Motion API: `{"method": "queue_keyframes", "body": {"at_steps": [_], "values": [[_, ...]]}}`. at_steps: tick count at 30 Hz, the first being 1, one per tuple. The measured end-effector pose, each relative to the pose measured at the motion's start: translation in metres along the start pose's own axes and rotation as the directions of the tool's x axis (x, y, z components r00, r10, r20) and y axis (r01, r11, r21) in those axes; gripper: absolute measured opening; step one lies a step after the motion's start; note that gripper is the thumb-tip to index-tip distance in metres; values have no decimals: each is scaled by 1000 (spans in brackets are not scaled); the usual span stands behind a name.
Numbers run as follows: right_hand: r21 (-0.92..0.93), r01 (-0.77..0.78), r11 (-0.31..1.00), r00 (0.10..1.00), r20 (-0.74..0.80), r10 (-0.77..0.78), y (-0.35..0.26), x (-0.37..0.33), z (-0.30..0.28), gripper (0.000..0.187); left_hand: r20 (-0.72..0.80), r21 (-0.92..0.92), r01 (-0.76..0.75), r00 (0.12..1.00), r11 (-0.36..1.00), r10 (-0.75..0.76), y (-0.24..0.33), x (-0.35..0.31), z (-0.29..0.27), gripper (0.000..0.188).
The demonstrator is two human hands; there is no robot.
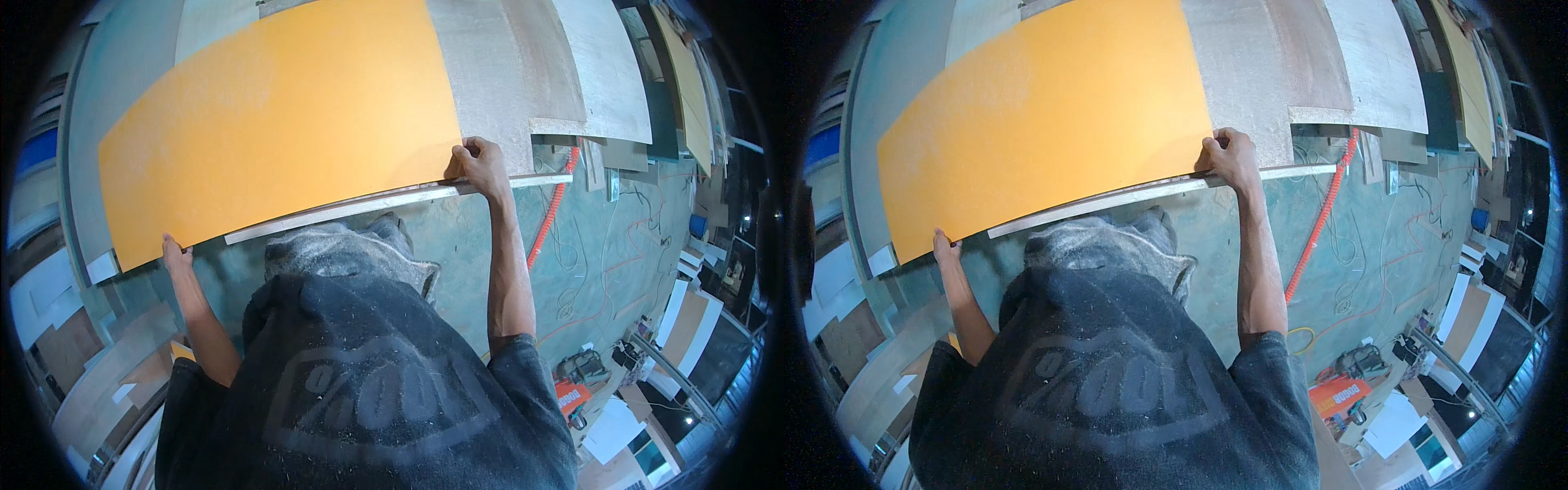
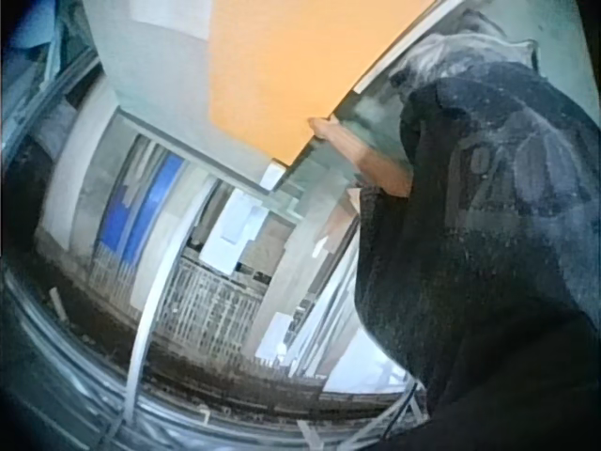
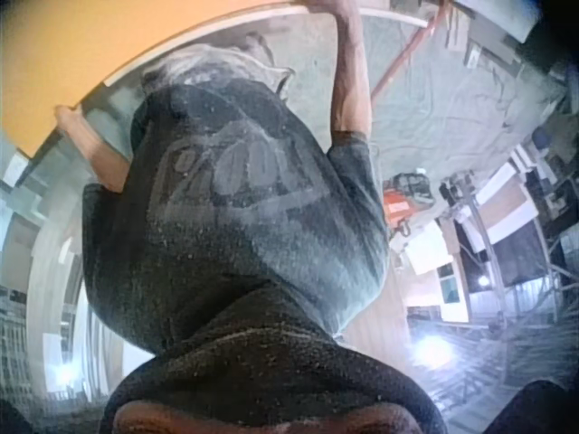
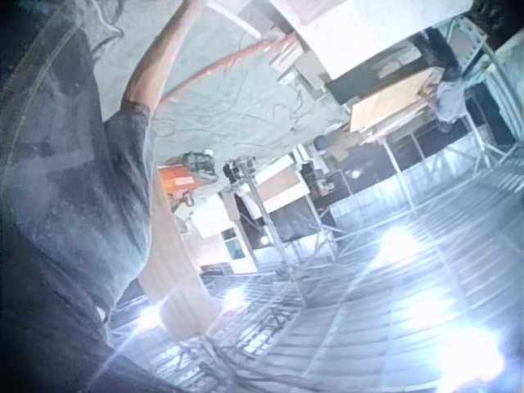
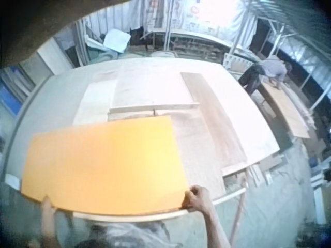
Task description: The person places an orange laminate sheet onto a base wood panel on a worktable, aligning the edges by hand, repeatedly shifting and smoothing the sheet to ensure exact placement.
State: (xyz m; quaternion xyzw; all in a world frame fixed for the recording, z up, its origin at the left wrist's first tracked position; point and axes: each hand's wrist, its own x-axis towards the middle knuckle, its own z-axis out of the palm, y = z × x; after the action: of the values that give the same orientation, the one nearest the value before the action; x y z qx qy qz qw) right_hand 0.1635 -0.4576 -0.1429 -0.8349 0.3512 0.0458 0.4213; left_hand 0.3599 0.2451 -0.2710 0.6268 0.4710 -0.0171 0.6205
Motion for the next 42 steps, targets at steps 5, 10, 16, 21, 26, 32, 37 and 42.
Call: {"method": "queue_keyframes", "body": {"at_steps": [5, 10, 16, 21, 26, 32, 37, 42], "values": [[-93, 27, 995, 999, 38, -24, -11, 4, -2, 33, 21, -35, -13, 1000, 999, 14, -8, -7, -25, 39], [-163, 67, 984, 997, -17, -70, -1, -3, -9, 41, 30, 7, -34, 999, 999, 34, -6, -19, 1, 39], [-201, -41, 979, 999, 14, 45, -23, -5, -4, 63, 25, -18, -66, 997, 998, 67, -4, -19, -1, 38], [-272, -87, 958, 996, -4, 89, -16, 9, -1, 68, 26, -16, -69, 997, 997, 70, -3, -18, 5, 36], [54, -130, 990, 989, 83, 126, -26, 5, -4, 67, -39, -10, -71, 997, 997, 71, -5, -12, 6, 36], [44, -133, 990, 990, 45, 131, -46, 5, -29, 60, -21, -68, -102, 995, 992, 101, 18, 4, -11, 38], [59, -37, 998, 999, 42, 35, -40, 15, -41, 58, 24, -82, -121, 992, 989, 124, 37, 17, -18, 33], [169, -52, 984, 995, 97, 36, -56, 10, -42, 71, 27, -170, -129, 990, 977, 135, 47, 17, -20, 31]]}}
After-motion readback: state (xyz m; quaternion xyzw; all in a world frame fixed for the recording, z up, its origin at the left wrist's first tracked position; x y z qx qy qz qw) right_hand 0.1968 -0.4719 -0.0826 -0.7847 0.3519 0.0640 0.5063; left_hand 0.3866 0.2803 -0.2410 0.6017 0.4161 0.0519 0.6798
